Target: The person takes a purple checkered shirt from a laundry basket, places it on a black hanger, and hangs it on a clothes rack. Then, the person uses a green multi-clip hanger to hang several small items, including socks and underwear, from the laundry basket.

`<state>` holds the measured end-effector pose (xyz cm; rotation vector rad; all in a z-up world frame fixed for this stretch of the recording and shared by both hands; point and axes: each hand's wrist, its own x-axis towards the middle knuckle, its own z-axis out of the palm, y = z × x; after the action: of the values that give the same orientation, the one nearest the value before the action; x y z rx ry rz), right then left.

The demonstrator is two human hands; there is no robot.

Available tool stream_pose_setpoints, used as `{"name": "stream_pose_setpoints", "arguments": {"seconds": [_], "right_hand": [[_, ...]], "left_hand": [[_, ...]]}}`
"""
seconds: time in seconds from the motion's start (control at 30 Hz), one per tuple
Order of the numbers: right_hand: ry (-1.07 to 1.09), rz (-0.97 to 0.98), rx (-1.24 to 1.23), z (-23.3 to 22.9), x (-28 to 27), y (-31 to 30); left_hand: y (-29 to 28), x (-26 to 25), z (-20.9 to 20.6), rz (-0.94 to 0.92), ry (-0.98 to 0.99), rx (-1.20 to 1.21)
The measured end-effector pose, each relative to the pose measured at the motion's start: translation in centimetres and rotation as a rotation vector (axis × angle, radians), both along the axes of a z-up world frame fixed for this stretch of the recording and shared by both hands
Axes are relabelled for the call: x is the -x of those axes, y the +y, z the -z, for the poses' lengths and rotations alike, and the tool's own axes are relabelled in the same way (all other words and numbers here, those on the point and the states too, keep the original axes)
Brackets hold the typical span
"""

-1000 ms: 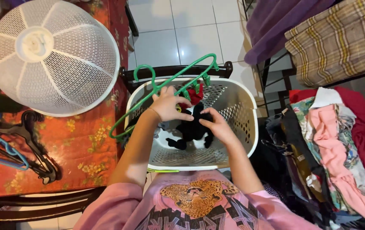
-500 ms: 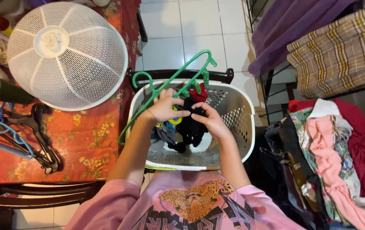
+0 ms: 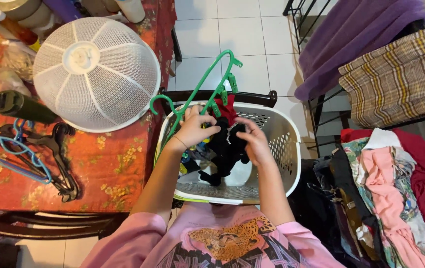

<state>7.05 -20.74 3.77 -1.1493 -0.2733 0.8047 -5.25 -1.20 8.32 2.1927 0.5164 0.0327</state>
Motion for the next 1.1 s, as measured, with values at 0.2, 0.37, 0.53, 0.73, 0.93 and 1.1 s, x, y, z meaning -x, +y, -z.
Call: {"name": "stream_pose_setpoints", "arguments": {"seconds": [0.2,0.37,0.53,0.73,0.93,1.1], "right_hand": [[-0.035,0.263,-0.014,2.9,-2.0,-1.2],[-0.174,0.273,0.129,2.3,-2.1,0.3],[-0.444,0.266,0.309,0.6,-0.4,2.0],[-0.253,0.131,0.185,-1.8,3.1,3.3],[-0.205,-0.132,0.085,-0.6,2.0,1.8],[-0.140,0.091,0.093,-1.8,1.3,1.4]], "left_hand": [[0.6,0.2,-0.2,-0.031,0.021,0.019],[-0.3,0.7,-1.8,-0.023,0.001,0.046],[-0.4,0.5,-1.3,-0.021,-0.026,0.062],[-0.7,-0.1,1.0,-0.040,0.035,-0.010],[-0.8,0.4,-1.1,-0.011,0.066,0.019],[-0.6,0.6,-2.7,-0.023,0.045,0.114]]}}
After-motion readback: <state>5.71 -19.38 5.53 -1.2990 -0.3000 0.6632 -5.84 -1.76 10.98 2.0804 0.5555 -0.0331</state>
